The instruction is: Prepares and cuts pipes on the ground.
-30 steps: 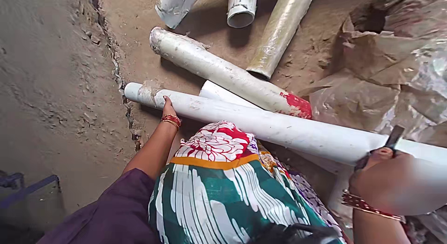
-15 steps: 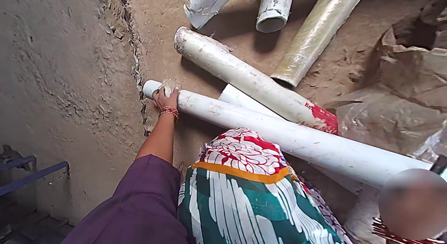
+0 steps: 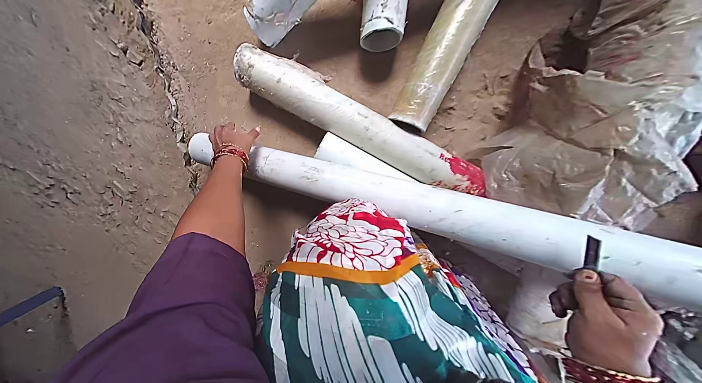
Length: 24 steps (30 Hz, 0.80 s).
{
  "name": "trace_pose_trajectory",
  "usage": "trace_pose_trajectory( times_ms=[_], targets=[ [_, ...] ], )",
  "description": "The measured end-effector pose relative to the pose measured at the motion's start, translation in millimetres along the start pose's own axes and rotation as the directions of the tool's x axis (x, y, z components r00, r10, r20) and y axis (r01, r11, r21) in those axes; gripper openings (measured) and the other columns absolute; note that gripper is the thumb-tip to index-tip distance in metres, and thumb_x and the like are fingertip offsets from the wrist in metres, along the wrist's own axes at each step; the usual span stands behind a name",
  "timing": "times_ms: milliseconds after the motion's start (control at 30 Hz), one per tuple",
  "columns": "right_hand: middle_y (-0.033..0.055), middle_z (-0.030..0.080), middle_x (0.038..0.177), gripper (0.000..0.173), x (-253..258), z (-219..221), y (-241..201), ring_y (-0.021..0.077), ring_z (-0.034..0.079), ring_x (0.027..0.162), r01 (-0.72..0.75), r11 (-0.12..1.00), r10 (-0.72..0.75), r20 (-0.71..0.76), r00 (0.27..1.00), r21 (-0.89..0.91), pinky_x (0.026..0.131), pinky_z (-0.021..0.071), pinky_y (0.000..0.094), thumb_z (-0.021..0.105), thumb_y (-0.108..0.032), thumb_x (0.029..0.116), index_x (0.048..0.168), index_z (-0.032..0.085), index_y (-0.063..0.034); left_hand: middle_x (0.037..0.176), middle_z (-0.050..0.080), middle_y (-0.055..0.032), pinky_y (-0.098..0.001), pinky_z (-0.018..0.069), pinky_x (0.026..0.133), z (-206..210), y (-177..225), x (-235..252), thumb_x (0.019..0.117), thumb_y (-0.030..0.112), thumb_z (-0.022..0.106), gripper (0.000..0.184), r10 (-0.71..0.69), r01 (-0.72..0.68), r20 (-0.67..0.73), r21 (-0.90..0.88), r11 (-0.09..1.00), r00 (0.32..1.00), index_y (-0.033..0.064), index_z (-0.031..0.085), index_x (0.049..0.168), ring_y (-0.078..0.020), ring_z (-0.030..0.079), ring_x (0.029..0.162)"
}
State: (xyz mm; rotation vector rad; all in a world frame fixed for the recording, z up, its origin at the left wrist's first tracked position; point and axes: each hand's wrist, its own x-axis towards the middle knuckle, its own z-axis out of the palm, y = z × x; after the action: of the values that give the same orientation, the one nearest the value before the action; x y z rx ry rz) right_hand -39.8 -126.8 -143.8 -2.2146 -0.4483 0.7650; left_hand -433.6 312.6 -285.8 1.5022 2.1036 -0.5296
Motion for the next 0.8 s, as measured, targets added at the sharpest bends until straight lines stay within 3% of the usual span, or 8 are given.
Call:
trace_pose_trajectory(
  times_ms=[67, 133, 267, 400, 500, 567, 667, 800],
  targets=[
    [-0.0240, 0.047, 0.060, 0.016, -14.1, -5.6, 1.6, -0.0107, 0.046, 0.047, -0.007, 1.000, 0.008, 0.031, 0.999, -0.012, 0.046, 0.0422, 0.0090, 0.042, -0.013, 0.1051, 0.094, 0.054, -0.0169, 0.150, 0.044, -0.0347, -0.0640, 0.0351, 0.115, 3.8, 13.1, -4.3, 0.0939, 0.048, 0.069, 0.072, -0.013, 0.008, 0.020, 0.238, 0.971, 1.000, -0.0120, 0.059, 0.132, -0.0495, 0.038, 0.145],
    [-0.0245, 0.050, 0.062, 0.018, -26.5, -13.3, 2.0, -0.0107, 0.047, 0.048, -0.023, 1.000, 0.023, 0.053, 0.998, -0.009, 0.047, 0.0425, 0.0092, 0.041, -0.011, 0.1054, 0.096, 0.055, -0.0165, 0.141, 0.053, -0.0346, -0.0619, 0.0418, 0.111, 2.6, 23.0, -12.3, 0.0958, 0.029, 0.068, 0.053, -0.067, 0.070, -0.019, 0.260, 0.963, 0.998, -0.0145, 0.061, 0.124, -0.0469, 0.049, 0.138],
    [-0.0231, 0.053, 0.062, 0.022, -43.4, -27.7, 3.7, -0.0082, 0.049, 0.047, -0.113, 0.992, 0.108, 0.086, 0.990, 0.049, 0.047, 0.0452, 0.0113, 0.035, -0.007, 0.1056, 0.097, 0.054, -0.0152, 0.141, 0.057, -0.0263, -0.0514, 0.0418, 0.113, -1.9, 0.8, -0.9, 0.1004, 0.030, 0.063, 0.050, -0.312, 0.281, -0.117, -0.228, 0.932, 0.943, -0.0079, 0.058, 0.134, -0.0351, 0.053, 0.136],
    [-0.0237, 0.053, 0.060, 0.025, -52.3, -30.8, 8.4, -0.0076, 0.049, 0.047, -0.164, 0.981, 0.155, 0.096, 0.983, 0.100, 0.047, 0.0453, 0.0121, 0.034, -0.007, 0.1060, 0.097, 0.054, -0.0167, 0.143, 0.055, -0.0272, -0.0513, 0.0400, 0.113, -3.7, -22.7, -13.7, 0.0998, 0.029, 0.067, 0.054, -0.342, 0.275, -0.097, -0.414, 0.868, 0.935, -0.0096, 0.056, 0.136, -0.0354, 0.052, 0.136],
    [-0.0230, 0.052, 0.059, 0.025, -55.7, -29.9, 4.9, -0.0076, 0.050, 0.046, -0.171, 0.979, 0.163, 0.082, 0.983, 0.107, 0.047, 0.0456, 0.0117, 0.033, -0.006, 0.1059, 0.096, 0.054, -0.0157, 0.139, 0.056, -0.0260, -0.0487, 0.0462, 0.107, 1.9, -31.1, -29.6, 0.0984, 0.026, 0.068, 0.057, -0.397, 0.287, -0.091, -0.547, 0.787, 0.914, -0.0089, 0.050, 0.140, -0.0332, 0.057, 0.127],
    [-0.0235, 0.053, 0.060, 0.025, -58.4, -32.4, 4.8, -0.0078, 0.050, 0.047, -0.157, 0.981, 0.148, 0.079, 0.986, 0.115, 0.048, 0.0455, 0.0119, 0.033, -0.006, 0.1059, 0.096, 0.054, -0.0167, 0.126, 0.060, -0.0235, -0.0462, 0.0510, 0.093, 1.8, -32.0, -39.5, 0.0973, 0.024, 0.068, 0.051, -0.390, 0.252, -0.120, -0.587, 0.770, 0.913, -0.0070, 0.053, 0.135, -0.0294, 0.062, 0.106],
    [-0.0236, 0.053, 0.061, 0.024, -60.0, -34.8, 10.1, -0.0079, 0.050, 0.048, -0.117, 0.986, 0.112, 0.051, 0.992, 0.116, 0.048, 0.0461, 0.0120, 0.035, -0.008, 0.1061, 0.097, 0.055, -0.0164, 0.123, 0.064, -0.0240, -0.0494, 0.0487, 0.097, -22.6, -21.1, -63.7, 0.0987, 0.024, 0.065, 0.037, -0.298, 0.125, -0.246, -0.541, 0.832, 0.922, -0.0044, 0.067, 0.122, -0.0308, 0.063, 0.108],
    [-0.0221, 0.051, 0.061, 0.019, -66.5, -45.9, 12.6, -0.0078, 0.048, 0.048, -0.119, 0.988, 0.129, -0.109, 0.986, 0.095, 0.048, 0.0452, 0.0116, 0.040, -0.014, 0.1055, 0.096, 0.056, -0.0173, 0.088, 0.061, 0.0004, -0.0220, 0.0506, 0.063, -65.6, 9.7, -106.0, 0.0993, 0.023, 0.063, 0.025, -0.066, -0.225, -0.429, -0.591, 0.775, 0.901, 0.0012, 0.066, 0.111, -0.0017, 0.054, 0.062]
  ],
)
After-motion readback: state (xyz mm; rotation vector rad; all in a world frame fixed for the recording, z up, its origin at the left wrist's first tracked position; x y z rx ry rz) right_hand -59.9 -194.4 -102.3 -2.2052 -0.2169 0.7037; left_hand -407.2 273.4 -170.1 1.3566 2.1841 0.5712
